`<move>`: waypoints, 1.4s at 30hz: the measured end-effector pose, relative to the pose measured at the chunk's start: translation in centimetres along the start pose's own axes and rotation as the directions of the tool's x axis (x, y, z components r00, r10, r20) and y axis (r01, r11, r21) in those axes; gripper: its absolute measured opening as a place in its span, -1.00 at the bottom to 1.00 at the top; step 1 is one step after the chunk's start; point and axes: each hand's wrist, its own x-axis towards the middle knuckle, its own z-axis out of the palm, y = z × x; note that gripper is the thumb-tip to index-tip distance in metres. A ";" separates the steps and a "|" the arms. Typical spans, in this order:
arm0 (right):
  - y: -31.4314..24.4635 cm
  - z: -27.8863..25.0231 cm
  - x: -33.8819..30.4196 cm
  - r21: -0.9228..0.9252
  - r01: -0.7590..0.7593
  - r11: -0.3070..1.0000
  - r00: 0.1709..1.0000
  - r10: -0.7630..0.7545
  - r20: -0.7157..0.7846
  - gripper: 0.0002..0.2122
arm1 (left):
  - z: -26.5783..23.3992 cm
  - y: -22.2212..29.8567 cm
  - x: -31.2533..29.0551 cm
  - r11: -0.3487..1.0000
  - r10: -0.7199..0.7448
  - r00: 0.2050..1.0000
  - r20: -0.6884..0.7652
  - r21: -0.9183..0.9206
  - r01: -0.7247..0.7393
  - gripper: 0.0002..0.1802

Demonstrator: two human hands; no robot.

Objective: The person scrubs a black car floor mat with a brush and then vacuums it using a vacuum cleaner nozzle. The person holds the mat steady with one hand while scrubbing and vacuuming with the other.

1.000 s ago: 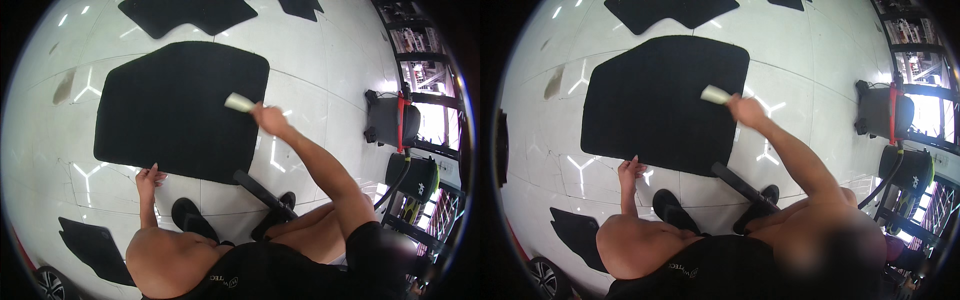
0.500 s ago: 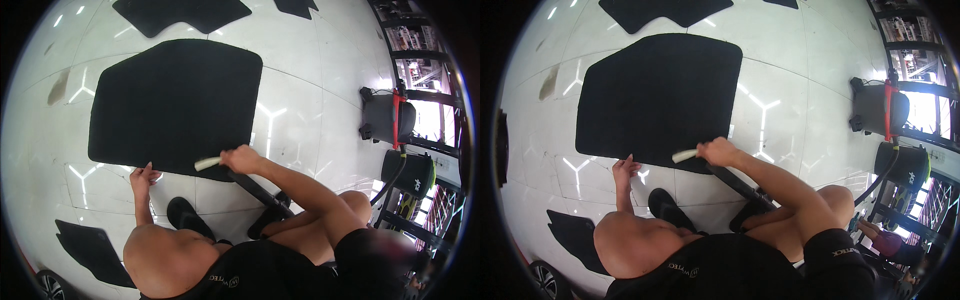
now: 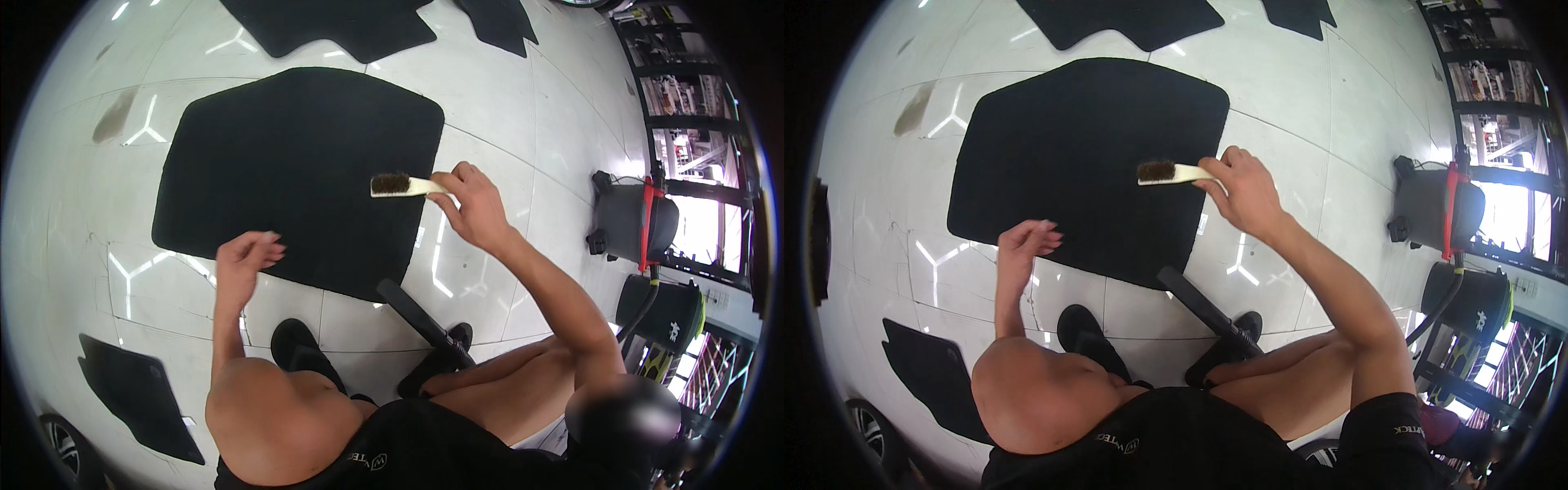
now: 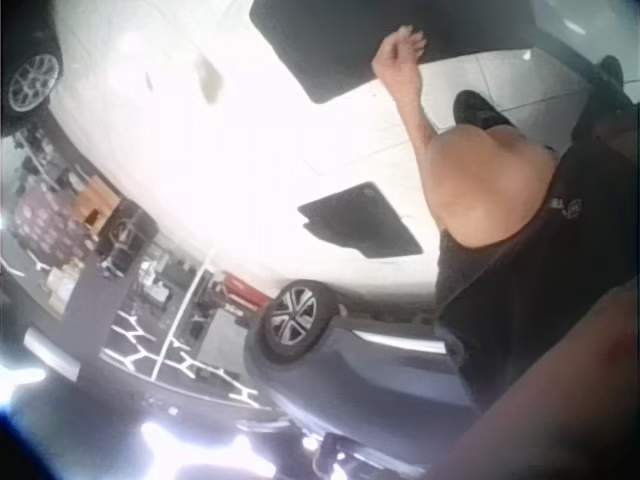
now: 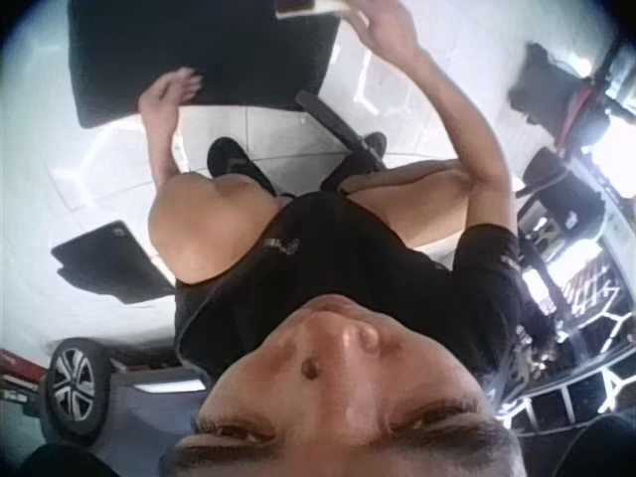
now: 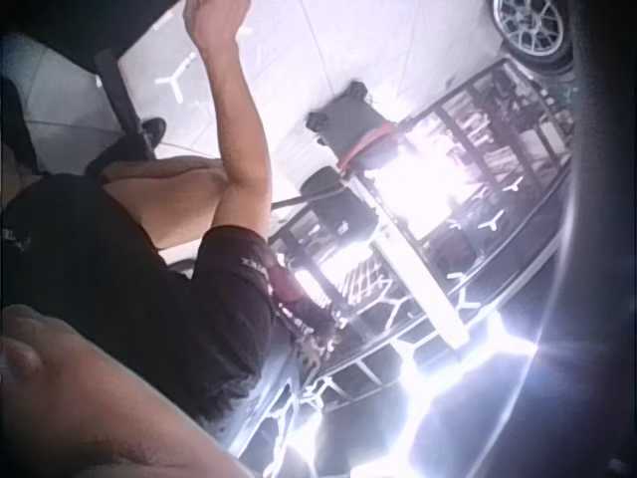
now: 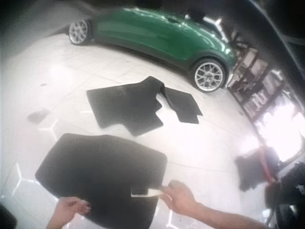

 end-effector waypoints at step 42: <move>-7.6 3.3 -3.2 0.180 -0.014 0.984 0.981 -0.022 0.191 -0.79 | 9.0 1.6 -0.7 0.904 0.401 0.903 0.153 0.094 -0.417 -0.81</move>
